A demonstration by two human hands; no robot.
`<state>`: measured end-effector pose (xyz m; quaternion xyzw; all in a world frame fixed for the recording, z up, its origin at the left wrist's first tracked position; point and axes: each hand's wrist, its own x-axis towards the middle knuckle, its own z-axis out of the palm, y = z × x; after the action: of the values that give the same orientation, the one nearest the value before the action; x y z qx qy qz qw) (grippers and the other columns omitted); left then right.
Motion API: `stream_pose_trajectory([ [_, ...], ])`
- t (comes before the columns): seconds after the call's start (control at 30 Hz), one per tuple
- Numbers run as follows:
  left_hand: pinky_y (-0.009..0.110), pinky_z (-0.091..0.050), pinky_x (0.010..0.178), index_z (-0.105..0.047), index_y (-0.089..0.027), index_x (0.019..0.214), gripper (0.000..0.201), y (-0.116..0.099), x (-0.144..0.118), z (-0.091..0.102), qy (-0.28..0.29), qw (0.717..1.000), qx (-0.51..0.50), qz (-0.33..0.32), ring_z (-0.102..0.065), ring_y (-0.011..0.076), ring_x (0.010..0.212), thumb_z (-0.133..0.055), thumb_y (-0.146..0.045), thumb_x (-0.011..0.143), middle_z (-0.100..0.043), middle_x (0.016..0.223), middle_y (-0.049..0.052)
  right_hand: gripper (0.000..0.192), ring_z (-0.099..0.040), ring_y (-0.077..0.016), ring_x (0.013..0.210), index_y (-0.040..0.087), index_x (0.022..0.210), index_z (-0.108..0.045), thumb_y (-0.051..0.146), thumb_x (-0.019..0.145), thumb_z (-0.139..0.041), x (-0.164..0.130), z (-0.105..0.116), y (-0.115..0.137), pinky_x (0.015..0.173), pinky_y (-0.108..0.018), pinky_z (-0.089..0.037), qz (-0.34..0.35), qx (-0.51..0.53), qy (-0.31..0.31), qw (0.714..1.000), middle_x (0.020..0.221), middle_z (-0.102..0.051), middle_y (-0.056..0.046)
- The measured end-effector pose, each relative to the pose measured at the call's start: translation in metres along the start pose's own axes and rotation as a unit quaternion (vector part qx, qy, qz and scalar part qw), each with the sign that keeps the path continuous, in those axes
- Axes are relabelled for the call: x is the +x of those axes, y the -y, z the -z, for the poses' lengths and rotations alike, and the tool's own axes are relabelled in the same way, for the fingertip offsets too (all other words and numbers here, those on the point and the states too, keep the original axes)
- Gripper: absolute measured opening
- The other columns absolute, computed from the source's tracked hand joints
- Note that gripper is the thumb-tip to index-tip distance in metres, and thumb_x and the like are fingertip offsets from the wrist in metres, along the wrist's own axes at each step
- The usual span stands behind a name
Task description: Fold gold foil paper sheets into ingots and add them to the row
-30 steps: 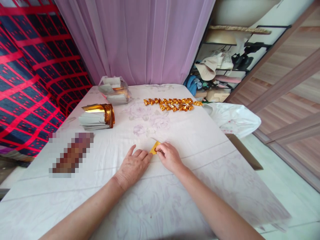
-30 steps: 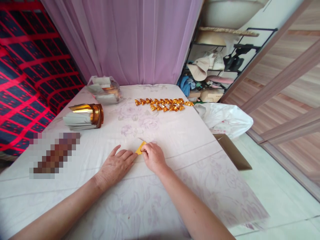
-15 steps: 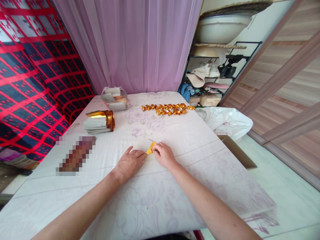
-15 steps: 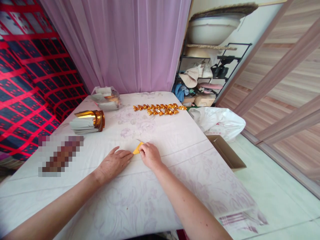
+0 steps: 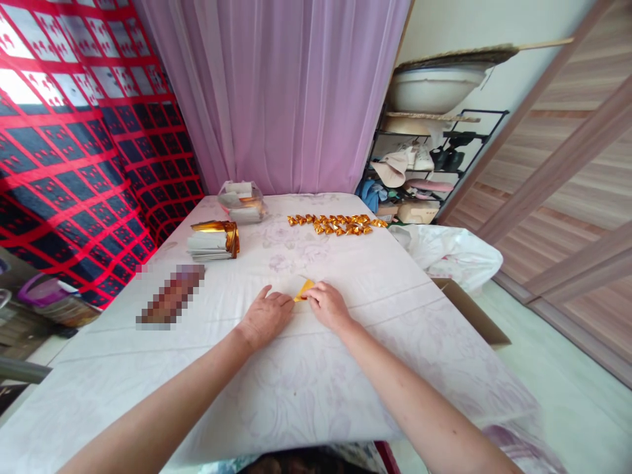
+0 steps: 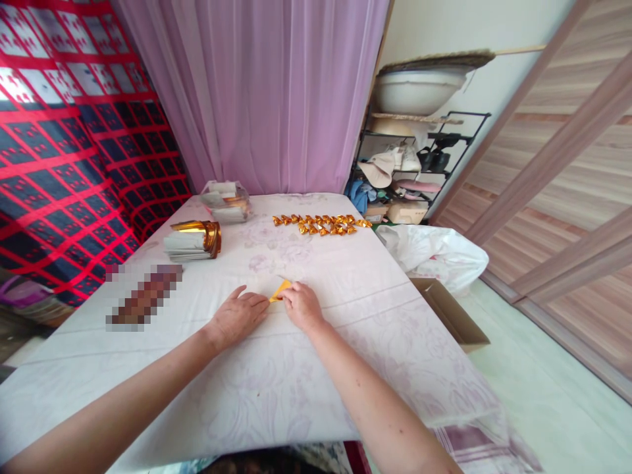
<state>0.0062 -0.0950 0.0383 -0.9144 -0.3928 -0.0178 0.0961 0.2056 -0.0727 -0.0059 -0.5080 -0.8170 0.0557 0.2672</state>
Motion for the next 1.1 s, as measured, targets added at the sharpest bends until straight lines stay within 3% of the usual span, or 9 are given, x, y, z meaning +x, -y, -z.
stream_pose_trajectory([
  [0.3, 0.048, -0.032, 0.104, -0.065, -0.019, 0.107, 0.021, -0.003, 0.000, -0.005, -0.011, 1.000, 0.008, 0.009, -0.064, 0.0237, 0.096, -0.049, -0.018, 0.093, -0.071, 0.102, 0.007, 0.035, -0.054, -0.0214, 0.096, 0.030, 0.116, -0.070, 0.014, 0.091, -0.053, -0.012, 0.019, 0.017, 0.083, -0.034, -0.042, 0.069, -0.103, 0.040, 0.991, 0.105, -0.063, -0.008],
  [0.57, 0.051, -0.031, 0.105, -0.066, -0.020, 0.106, 0.023, -0.006, -0.001, -0.004, -0.012, 1.000, 0.006, 0.026, -0.064, 0.0250, 0.098, -0.046, -0.023, 0.095, -0.071, 0.103, 0.008, 0.035, -0.053, -0.0188, 0.092, 0.032, 0.115, -0.070, 0.015, 0.090, -0.054, -0.005, 0.030, 0.009, 0.082, -0.032, -0.040, 0.123, -0.127, 0.087, 0.980, 0.096, -0.064, -0.004],
  [0.9, 0.051, -0.031, 0.105, -0.065, -0.019, 0.105, 0.025, -0.013, -0.001, -0.003, -0.021, 0.999, 0.007, 0.050, -0.063, 0.0258, 0.099, -0.045, -0.030, 0.096, -0.071, 0.104, 0.009, 0.039, -0.055, -0.0191, 0.092, 0.029, 0.110, -0.073, 0.007, 0.082, -0.056, -0.014, 0.023, 0.006, 0.082, -0.030, -0.045, 0.067, -0.119, 0.051, 0.989, 0.098, -0.064, -0.005],
  [1.1, 0.054, -0.030, 0.105, -0.060, -0.021, 0.121, 0.030, -0.022, -0.002, -0.003, -0.038, 0.996, 0.003, 0.079, -0.062, 0.0273, 0.102, -0.045, -0.032, 0.097, -0.071, 0.108, 0.008, 0.032, -0.056, -0.0224, 0.095, 0.024, 0.110, -0.073, 0.014, 0.085, -0.055, -0.021, 0.017, 0.020, 0.082, -0.034, -0.046, 0.038, -0.118, 0.032, 0.992, 0.101, -0.065, -0.008],
])
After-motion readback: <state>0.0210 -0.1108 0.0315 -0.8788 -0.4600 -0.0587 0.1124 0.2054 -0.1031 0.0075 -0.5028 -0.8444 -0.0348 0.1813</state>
